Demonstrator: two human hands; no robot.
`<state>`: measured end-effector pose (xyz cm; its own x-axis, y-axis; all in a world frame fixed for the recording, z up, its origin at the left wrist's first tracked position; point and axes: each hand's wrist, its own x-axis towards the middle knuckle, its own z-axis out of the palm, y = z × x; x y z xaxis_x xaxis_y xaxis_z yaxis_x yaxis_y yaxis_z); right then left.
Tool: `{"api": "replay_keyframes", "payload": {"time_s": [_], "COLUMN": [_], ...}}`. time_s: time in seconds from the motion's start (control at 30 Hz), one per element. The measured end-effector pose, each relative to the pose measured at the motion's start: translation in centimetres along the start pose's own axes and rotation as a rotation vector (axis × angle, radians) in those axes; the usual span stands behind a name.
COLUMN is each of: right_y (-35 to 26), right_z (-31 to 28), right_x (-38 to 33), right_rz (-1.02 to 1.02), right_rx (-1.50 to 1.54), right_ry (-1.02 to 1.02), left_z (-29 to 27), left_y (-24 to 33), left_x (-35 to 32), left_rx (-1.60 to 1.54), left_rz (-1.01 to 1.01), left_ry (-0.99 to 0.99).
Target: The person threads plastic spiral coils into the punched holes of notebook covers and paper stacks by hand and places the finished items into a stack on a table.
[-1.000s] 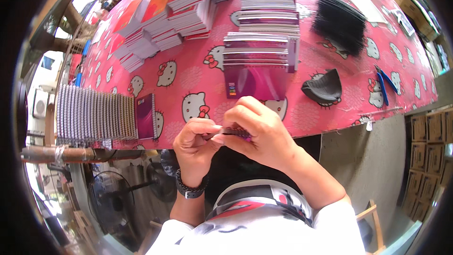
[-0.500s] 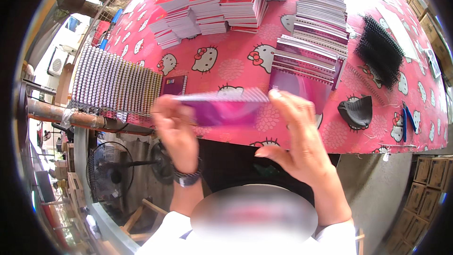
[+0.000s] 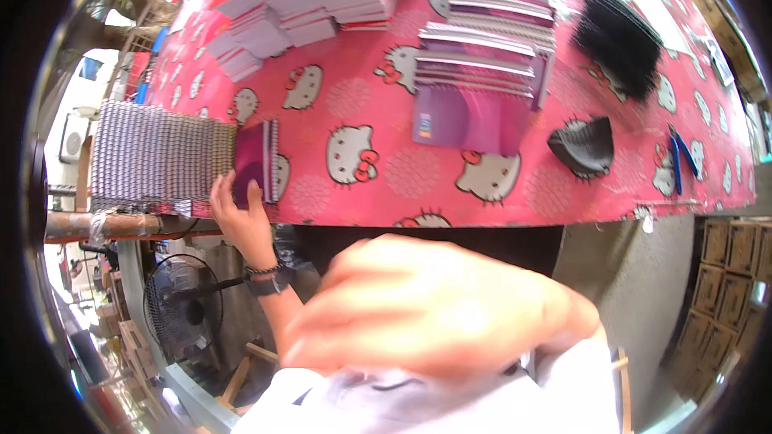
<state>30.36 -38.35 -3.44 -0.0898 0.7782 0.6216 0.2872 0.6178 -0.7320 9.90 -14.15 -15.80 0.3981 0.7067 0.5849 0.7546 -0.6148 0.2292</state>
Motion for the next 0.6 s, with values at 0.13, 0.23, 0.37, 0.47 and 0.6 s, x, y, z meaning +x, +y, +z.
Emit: {"api": "replay_keyframes", "payload": {"time_s": [0.13, 0.23, 0.37, 0.47, 0.6], "right_y": [0.6, 0.5, 1.1, 0.9, 3.6], "right_z": [-0.3, -2.3, -1.4, -4.1, -6.7], "right_x": [1.1, -1.3, -1.0, -3.8, -7.7], "right_rz": [0.001, 0.148, 0.156, 0.265, 0.588], "right_rx": [-0.065, -0.070, -0.123, -0.114, -0.496], "right_ry": [-0.132, -0.008, -0.087, 0.327, 1.079], "left_z": [3.0, 4.6, 4.8, 3.7, 1.5], "left_y": [-1.3, 0.1, -0.1, -0.4, 5.7], "left_x": [-0.1, -0.1, -0.3, -0.6, -0.4], "left_rx": [-0.034, 0.013, 0.009, -0.063, -0.351], "left_rz": [0.157, 0.231, 0.214, 0.150, 0.152], "left_ry": [-0.174, -0.236, -0.253, -0.150, 0.090]}}
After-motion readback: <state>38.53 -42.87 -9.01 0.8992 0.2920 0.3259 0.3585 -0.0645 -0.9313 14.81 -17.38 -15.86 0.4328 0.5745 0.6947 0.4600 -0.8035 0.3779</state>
